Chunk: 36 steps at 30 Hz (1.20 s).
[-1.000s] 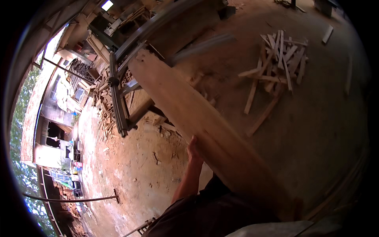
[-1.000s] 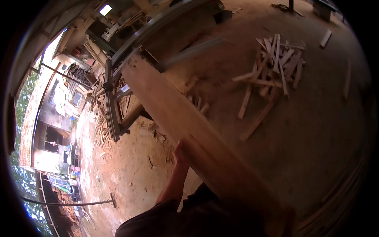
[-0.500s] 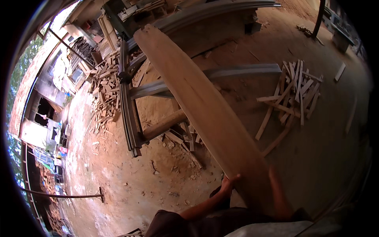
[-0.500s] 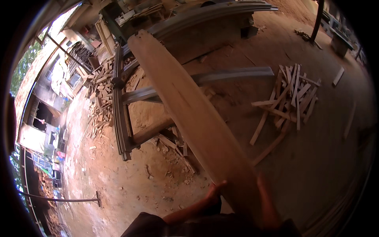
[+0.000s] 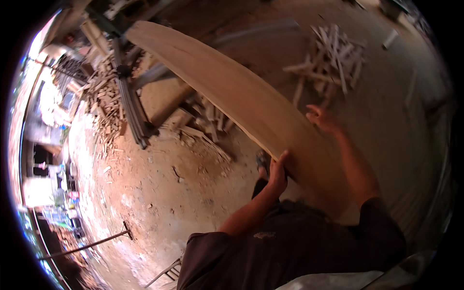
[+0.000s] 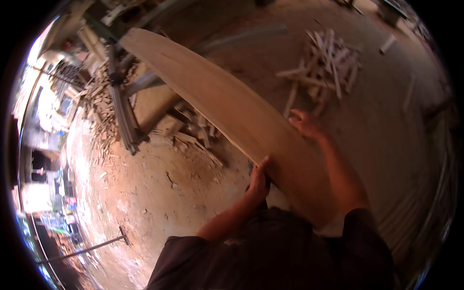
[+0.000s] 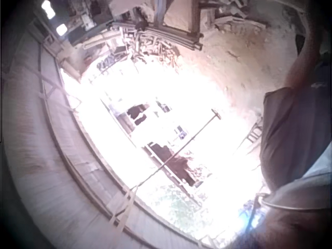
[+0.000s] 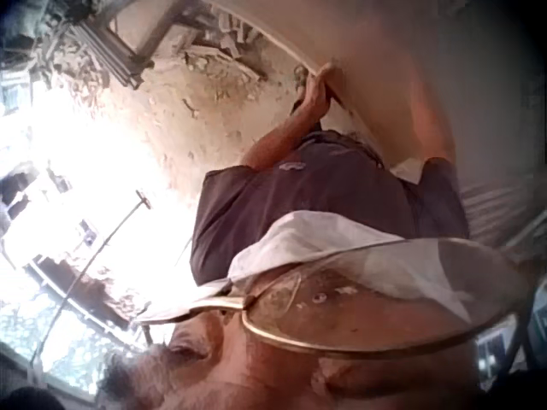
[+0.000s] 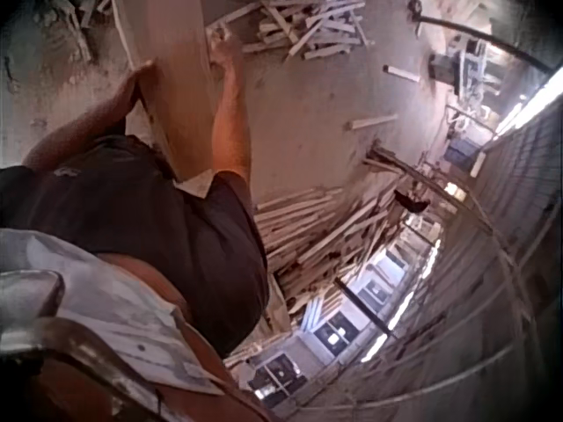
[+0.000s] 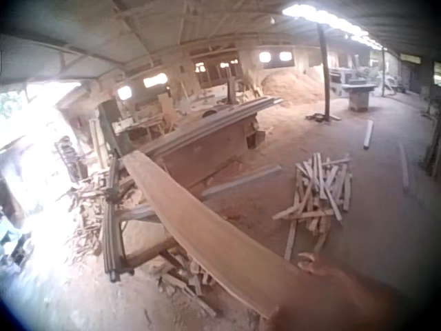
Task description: The person carries a curved wooden board to a workbench, uses a tape measure and pencil to mark measurements, and feeds the board through a table saw to trim it.
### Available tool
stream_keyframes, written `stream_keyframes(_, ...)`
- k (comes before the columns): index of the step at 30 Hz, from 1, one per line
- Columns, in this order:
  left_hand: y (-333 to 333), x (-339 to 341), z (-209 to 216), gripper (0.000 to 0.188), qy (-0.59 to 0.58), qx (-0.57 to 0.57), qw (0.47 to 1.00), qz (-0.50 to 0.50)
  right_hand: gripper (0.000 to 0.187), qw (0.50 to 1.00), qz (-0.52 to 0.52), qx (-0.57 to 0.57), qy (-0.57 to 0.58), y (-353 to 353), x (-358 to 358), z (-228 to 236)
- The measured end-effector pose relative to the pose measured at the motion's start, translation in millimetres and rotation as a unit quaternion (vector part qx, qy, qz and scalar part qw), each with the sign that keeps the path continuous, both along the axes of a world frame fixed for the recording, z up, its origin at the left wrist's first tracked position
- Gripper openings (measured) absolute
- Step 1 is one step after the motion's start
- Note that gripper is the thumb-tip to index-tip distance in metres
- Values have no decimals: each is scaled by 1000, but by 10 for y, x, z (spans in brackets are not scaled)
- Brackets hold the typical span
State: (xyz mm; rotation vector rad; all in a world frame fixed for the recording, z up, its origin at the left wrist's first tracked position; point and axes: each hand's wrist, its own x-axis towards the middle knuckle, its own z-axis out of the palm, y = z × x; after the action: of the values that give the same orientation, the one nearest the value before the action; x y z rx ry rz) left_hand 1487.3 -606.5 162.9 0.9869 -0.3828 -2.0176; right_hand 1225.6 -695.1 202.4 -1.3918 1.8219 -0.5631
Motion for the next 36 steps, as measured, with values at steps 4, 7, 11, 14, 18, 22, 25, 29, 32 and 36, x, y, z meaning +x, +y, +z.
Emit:
stream_keyframes(4,802,-242,-8,70,25,76,994,-68,60,979,-187,44,-73,2111,-791,-410)
stream_keyframes(7,1189,-424,37,67,48,76,995,-40,56,919,-338,98,-176,3323,-921,-205)
stream_keyframes(11,1376,-565,-77,59,58,96,994,-20,56,832,-471,126,-266,4962,-851,-609)
stream_keyframes(14,1455,-492,204,55,22,90,995,-41,49,809,-506,157,-254,5878,-557,-914)
stream_keyframes(18,1469,-566,196,49,19,45,998,-28,48,762,-547,228,-260,6984,-176,-1335)
stream_keyframes(22,1435,-606,116,44,-12,56,998,2,44,766,-518,269,-269,7954,-5,-1585)
stream_keyframes(25,1399,-391,-2,42,-14,29,999,19,37,754,-530,246,-301,7957,-162,-1535)
stream_keyframes(29,1494,-94,9,43,-25,37,999,2,26,723,-552,251,-333,7866,-902,-1537)
stream_keyframes(32,1548,-116,78,52,-16,52,998,28,31,799,-480,258,-252,7351,-1631,-1609)
stream_keyframes(36,1579,-22,-142,68,-93,44,992,73,38,910,-351,204,-82,6187,-2651,-1480)
